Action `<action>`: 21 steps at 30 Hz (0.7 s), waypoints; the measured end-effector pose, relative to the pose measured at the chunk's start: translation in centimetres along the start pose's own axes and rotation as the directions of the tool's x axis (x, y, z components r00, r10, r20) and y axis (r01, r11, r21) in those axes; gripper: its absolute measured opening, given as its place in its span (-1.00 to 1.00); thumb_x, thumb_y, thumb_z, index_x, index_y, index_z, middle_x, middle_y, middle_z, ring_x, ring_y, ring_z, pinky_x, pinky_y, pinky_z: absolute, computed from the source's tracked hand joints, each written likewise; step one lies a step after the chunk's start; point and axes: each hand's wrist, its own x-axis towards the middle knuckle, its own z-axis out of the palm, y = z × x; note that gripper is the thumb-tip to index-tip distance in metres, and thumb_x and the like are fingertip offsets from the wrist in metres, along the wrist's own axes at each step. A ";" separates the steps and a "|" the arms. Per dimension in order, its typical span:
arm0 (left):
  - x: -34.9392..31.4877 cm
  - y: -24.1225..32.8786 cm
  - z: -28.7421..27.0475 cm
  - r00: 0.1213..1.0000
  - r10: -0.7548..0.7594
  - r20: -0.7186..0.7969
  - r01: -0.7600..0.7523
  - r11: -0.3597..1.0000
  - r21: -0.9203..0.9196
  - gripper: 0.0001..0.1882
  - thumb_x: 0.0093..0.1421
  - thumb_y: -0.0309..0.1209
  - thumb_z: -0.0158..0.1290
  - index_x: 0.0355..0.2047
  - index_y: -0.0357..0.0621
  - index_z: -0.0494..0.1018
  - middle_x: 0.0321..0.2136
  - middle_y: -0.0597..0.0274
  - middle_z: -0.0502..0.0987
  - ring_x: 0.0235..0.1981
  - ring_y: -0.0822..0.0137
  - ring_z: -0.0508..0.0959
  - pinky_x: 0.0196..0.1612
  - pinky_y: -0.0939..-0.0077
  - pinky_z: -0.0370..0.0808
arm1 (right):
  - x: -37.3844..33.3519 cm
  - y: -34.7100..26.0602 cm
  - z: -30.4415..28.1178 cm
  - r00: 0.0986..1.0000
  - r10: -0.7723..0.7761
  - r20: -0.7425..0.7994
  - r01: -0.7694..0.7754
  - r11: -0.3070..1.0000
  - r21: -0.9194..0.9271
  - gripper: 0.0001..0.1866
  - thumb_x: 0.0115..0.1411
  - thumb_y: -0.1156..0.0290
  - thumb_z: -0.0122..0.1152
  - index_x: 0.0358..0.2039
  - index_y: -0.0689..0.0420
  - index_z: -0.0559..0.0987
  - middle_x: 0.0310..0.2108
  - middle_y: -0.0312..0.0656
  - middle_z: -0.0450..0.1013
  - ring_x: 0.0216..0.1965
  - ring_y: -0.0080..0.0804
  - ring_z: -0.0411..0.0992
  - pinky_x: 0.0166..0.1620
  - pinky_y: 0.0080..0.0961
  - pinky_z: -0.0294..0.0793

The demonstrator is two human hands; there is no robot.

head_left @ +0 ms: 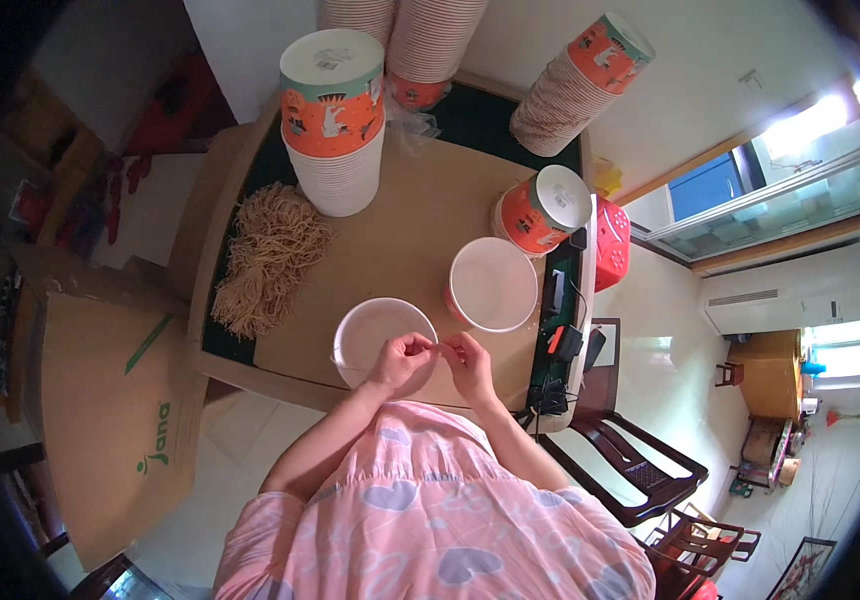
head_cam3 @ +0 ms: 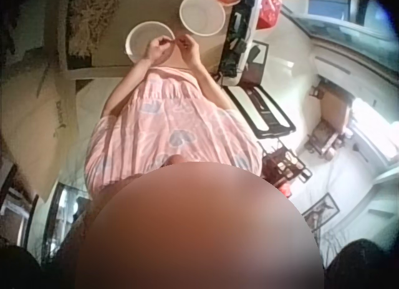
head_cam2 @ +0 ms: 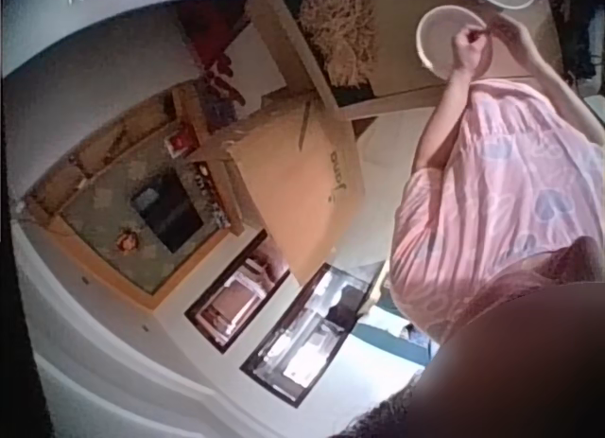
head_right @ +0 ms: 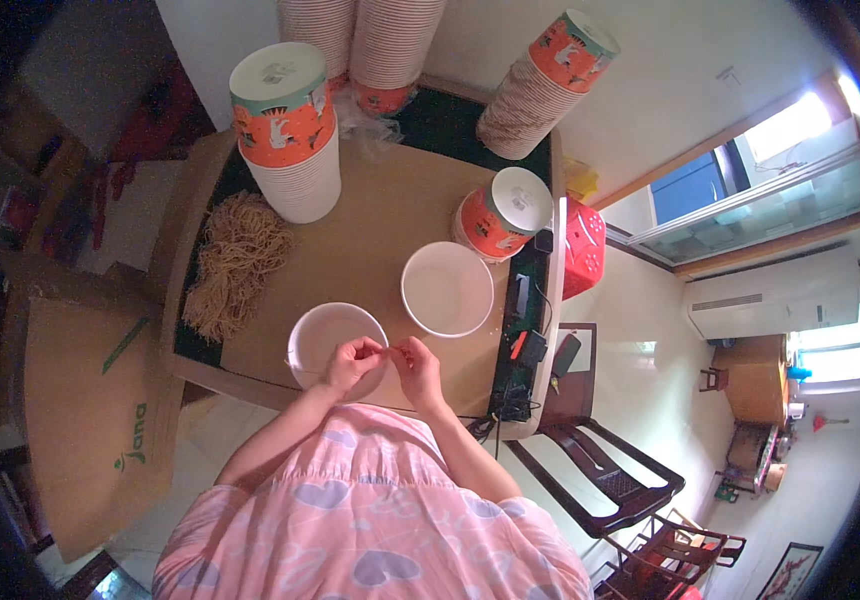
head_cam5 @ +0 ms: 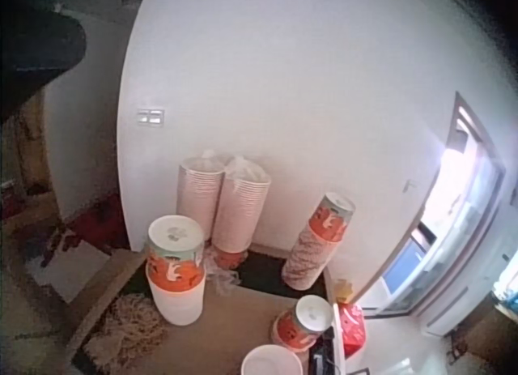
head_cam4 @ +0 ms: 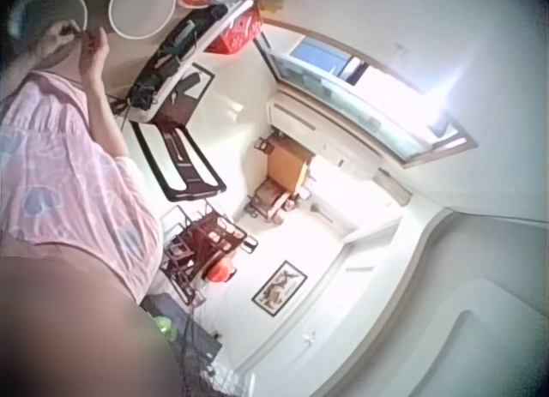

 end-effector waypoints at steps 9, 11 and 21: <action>-1.4 4.4 0.3 0.961 0.227 0.156 -0.274 0.734 0.621 -0.94 -0.03 -0.49 0.11 -0.49 -0.05 0.48 -0.54 0.22 0.51 -0.54 0.24 0.53 -0.50 0.43 0.45 | -0.5 1.7 0.8 0.988 0.153 0.017 -0.154 0.983 0.104 -0.93 0.14 0.50 0.12 -0.42 0.23 0.47 -0.54 -0.33 0.41 -0.49 -0.65 0.35 -0.40 -0.71 0.35; -1.4 4.5 0.2 0.954 0.244 0.173 -0.296 0.698 0.651 -0.93 -0.05 -0.48 0.12 -0.49 -0.04 0.48 -0.53 0.21 0.51 -0.52 0.15 0.53 -0.48 0.38 0.46 | -0.6 2.1 0.8 0.990 0.142 0.011 -0.142 0.980 0.141 -0.94 0.13 0.51 0.12 -0.42 0.22 0.47 -0.53 -0.32 0.42 -0.48 -0.64 0.36 -0.39 -0.72 0.36; -1.7 4.8 0.2 0.941 0.266 0.209 -0.334 0.637 0.695 -0.95 -0.04 -0.47 0.11 -0.50 -0.06 0.47 -0.55 0.21 0.50 -0.53 0.17 0.53 -0.49 0.37 0.47 | -0.6 3.2 0.8 0.999 0.046 -0.017 -0.035 0.911 0.410 -0.81 0.11 0.64 0.10 -0.33 0.18 0.29 -0.43 -0.24 0.45 -0.38 -0.55 0.43 -0.29 -0.66 0.44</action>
